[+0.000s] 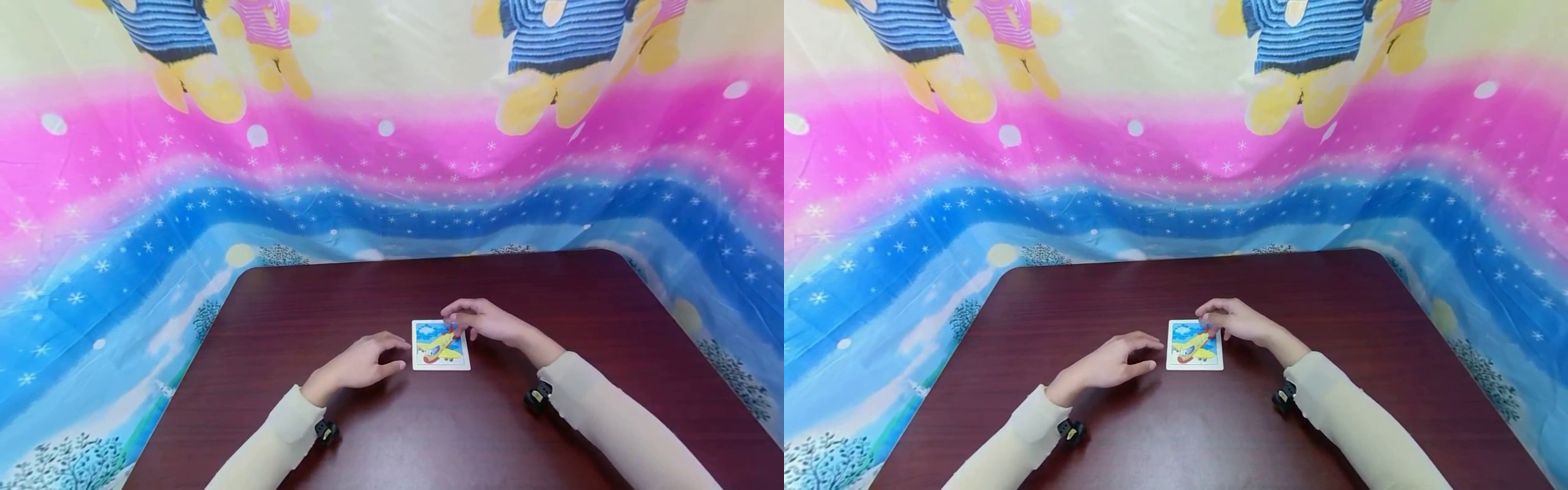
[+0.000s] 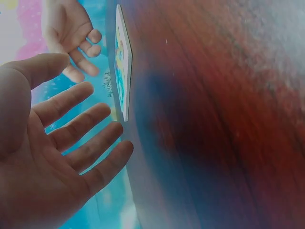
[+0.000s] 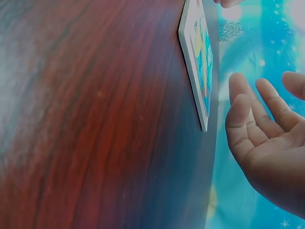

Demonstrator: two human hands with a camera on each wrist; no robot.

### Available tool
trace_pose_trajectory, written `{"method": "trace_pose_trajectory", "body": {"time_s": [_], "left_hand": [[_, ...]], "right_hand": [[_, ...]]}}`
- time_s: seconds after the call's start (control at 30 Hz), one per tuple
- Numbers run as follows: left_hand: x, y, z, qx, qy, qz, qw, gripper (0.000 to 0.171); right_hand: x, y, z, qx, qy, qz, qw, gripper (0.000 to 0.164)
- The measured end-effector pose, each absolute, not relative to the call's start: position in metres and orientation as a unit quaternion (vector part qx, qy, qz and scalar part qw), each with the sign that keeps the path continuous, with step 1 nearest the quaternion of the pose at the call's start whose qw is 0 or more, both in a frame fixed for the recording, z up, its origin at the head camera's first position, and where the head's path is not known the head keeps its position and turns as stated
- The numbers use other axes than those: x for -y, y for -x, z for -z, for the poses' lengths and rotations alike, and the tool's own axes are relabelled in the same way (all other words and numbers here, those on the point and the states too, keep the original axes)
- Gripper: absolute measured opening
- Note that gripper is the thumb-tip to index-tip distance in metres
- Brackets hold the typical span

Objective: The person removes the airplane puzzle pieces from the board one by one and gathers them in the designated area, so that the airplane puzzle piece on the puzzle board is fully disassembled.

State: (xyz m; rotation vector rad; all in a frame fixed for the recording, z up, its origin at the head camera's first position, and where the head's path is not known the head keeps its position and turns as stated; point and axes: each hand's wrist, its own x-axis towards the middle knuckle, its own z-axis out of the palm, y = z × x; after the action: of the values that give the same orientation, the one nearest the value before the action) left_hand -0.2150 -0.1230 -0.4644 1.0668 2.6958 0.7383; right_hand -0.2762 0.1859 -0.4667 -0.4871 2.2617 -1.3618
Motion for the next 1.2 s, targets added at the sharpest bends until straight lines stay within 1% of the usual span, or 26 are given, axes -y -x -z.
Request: {"method": "trace_pose_trajectory", "body": {"time_s": [0.17, 0.37, 0.6, 1.2], "left_hand": [[0.118, 0.214, 0.468, -0.896, -0.361, -0.247, 0.077, 0.037], [0.112, 0.211, 0.471, -0.896, -0.358, -0.244, 0.094, 0.037], [0.108, 0.208, 0.479, -0.91, -0.349, -0.2, 0.104, 0.038], [0.105, 0.202, 0.482, -0.91, -0.363, -0.177, 0.09, 0.038]], "right_hand": [[-0.182, 0.28, 0.469, -0.814, 0.174, 0.504, 0.231, 0.038], [-0.177, 0.282, 0.471, -0.811, 0.171, 0.507, 0.238, 0.037], [-0.17, 0.285, 0.475, -0.804, 0.171, 0.513, 0.247, 0.035], [-0.158, 0.293, 0.478, -0.803, 0.17, 0.509, 0.259, 0.036]]}}
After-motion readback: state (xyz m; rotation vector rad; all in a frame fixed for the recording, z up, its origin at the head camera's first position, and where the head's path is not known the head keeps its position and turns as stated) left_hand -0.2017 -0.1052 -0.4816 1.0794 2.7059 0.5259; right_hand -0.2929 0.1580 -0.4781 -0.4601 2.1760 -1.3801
